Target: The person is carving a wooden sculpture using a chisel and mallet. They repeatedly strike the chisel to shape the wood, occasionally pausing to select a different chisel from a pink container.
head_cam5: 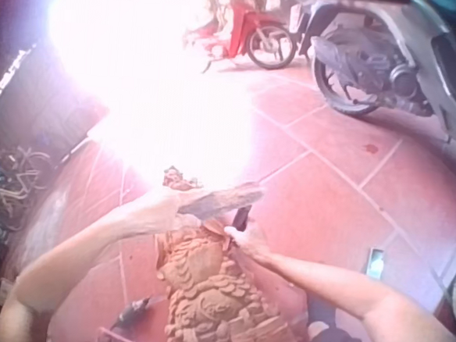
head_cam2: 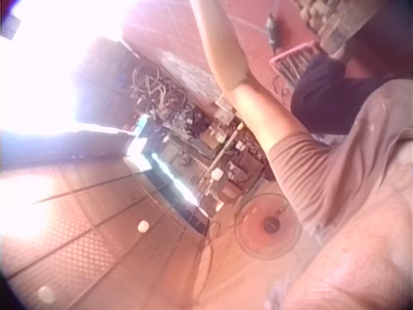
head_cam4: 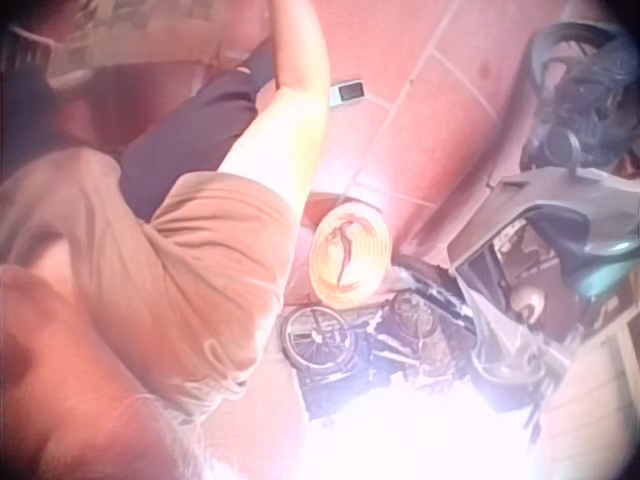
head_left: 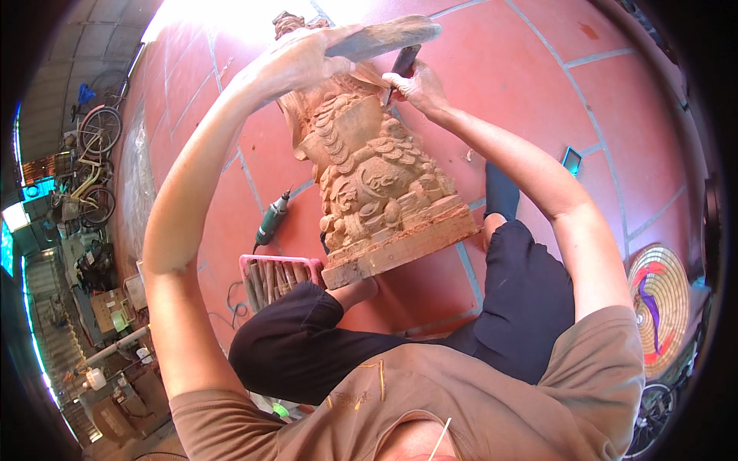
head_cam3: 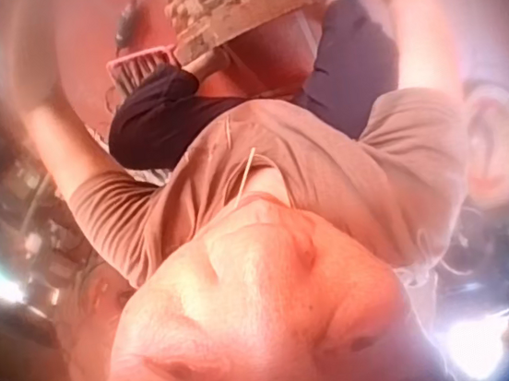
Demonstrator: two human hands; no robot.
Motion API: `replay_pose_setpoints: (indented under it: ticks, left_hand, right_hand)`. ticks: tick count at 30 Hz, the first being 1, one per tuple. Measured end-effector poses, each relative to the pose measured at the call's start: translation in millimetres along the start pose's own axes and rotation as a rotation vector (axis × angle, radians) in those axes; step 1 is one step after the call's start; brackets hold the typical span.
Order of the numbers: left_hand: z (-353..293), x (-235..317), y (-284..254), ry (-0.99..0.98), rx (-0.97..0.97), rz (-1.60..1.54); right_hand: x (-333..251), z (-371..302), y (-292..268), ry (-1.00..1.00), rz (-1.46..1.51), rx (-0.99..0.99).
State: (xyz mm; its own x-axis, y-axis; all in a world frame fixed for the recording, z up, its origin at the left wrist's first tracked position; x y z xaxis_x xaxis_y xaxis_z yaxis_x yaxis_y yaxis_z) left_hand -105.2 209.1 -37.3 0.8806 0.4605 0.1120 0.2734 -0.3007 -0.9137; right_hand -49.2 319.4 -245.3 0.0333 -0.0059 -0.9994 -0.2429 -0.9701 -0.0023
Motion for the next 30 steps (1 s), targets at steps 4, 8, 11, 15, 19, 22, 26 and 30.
replay_pose_setpoints:
  ticks: [4, 8, 11, 15, 19, 22, 26, 30]
  left_hand:
    - [8.2, -3.8, -9.6, 0.016, -0.074, -0.241]
    - [-3.7, 6.2, -12.5, 0.042, 0.138, -0.314]
    - [7.4, -8.3, 4.2, 0.000, 0.010, -0.094]
    - [-0.8, 25.5, -27.4, 0.096, 0.043, -0.170]
    - [2.5, 25.2, -19.1, 0.133, 0.144, -0.144]
    - [17.9, 7.6, 8.0, 0.113, 0.020, -0.025]
    - [1.1, 59.6, -34.4, 0.248, -0.030, -0.278]
    - [12.0, 21.1, -7.0, 0.070, 0.073, -0.072]
  right_hand:
    - [-0.8, 2.8, 0.2, -0.039, 0.015, -0.013]
    - [1.3, 2.2, -2.4, 0.030, 0.028, -0.023]
    - [-3.1, -3.0, 2.5, 0.043, 0.084, -0.025]
    - [2.2, -4.2, -1.7, 0.072, 0.124, -0.009]
    - [-0.9, -5.9, 1.4, 0.083, 0.170, -0.029]
    - [5.6, -2.8, 3.1, 0.057, 0.185, -0.017]
    - [14.2, -2.9, -7.0, 0.093, 0.209, 0.012]
    - [14.8, 0.4, 0.3, 0.107, 0.239, -0.015]
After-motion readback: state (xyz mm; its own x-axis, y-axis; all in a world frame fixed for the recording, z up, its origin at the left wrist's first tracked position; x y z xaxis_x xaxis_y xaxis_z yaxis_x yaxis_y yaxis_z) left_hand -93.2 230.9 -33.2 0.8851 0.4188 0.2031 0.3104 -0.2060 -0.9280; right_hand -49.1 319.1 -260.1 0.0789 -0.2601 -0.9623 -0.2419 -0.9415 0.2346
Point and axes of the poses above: each hand's wrist, its own z-axis towards the middle knuckle, its own y-axis out of the palm, x = y × z, the point moved 8 cm from there along z, towards the middle knuckle, and after that the axes turned 11 degrees about -x, right-handed, at the moved point
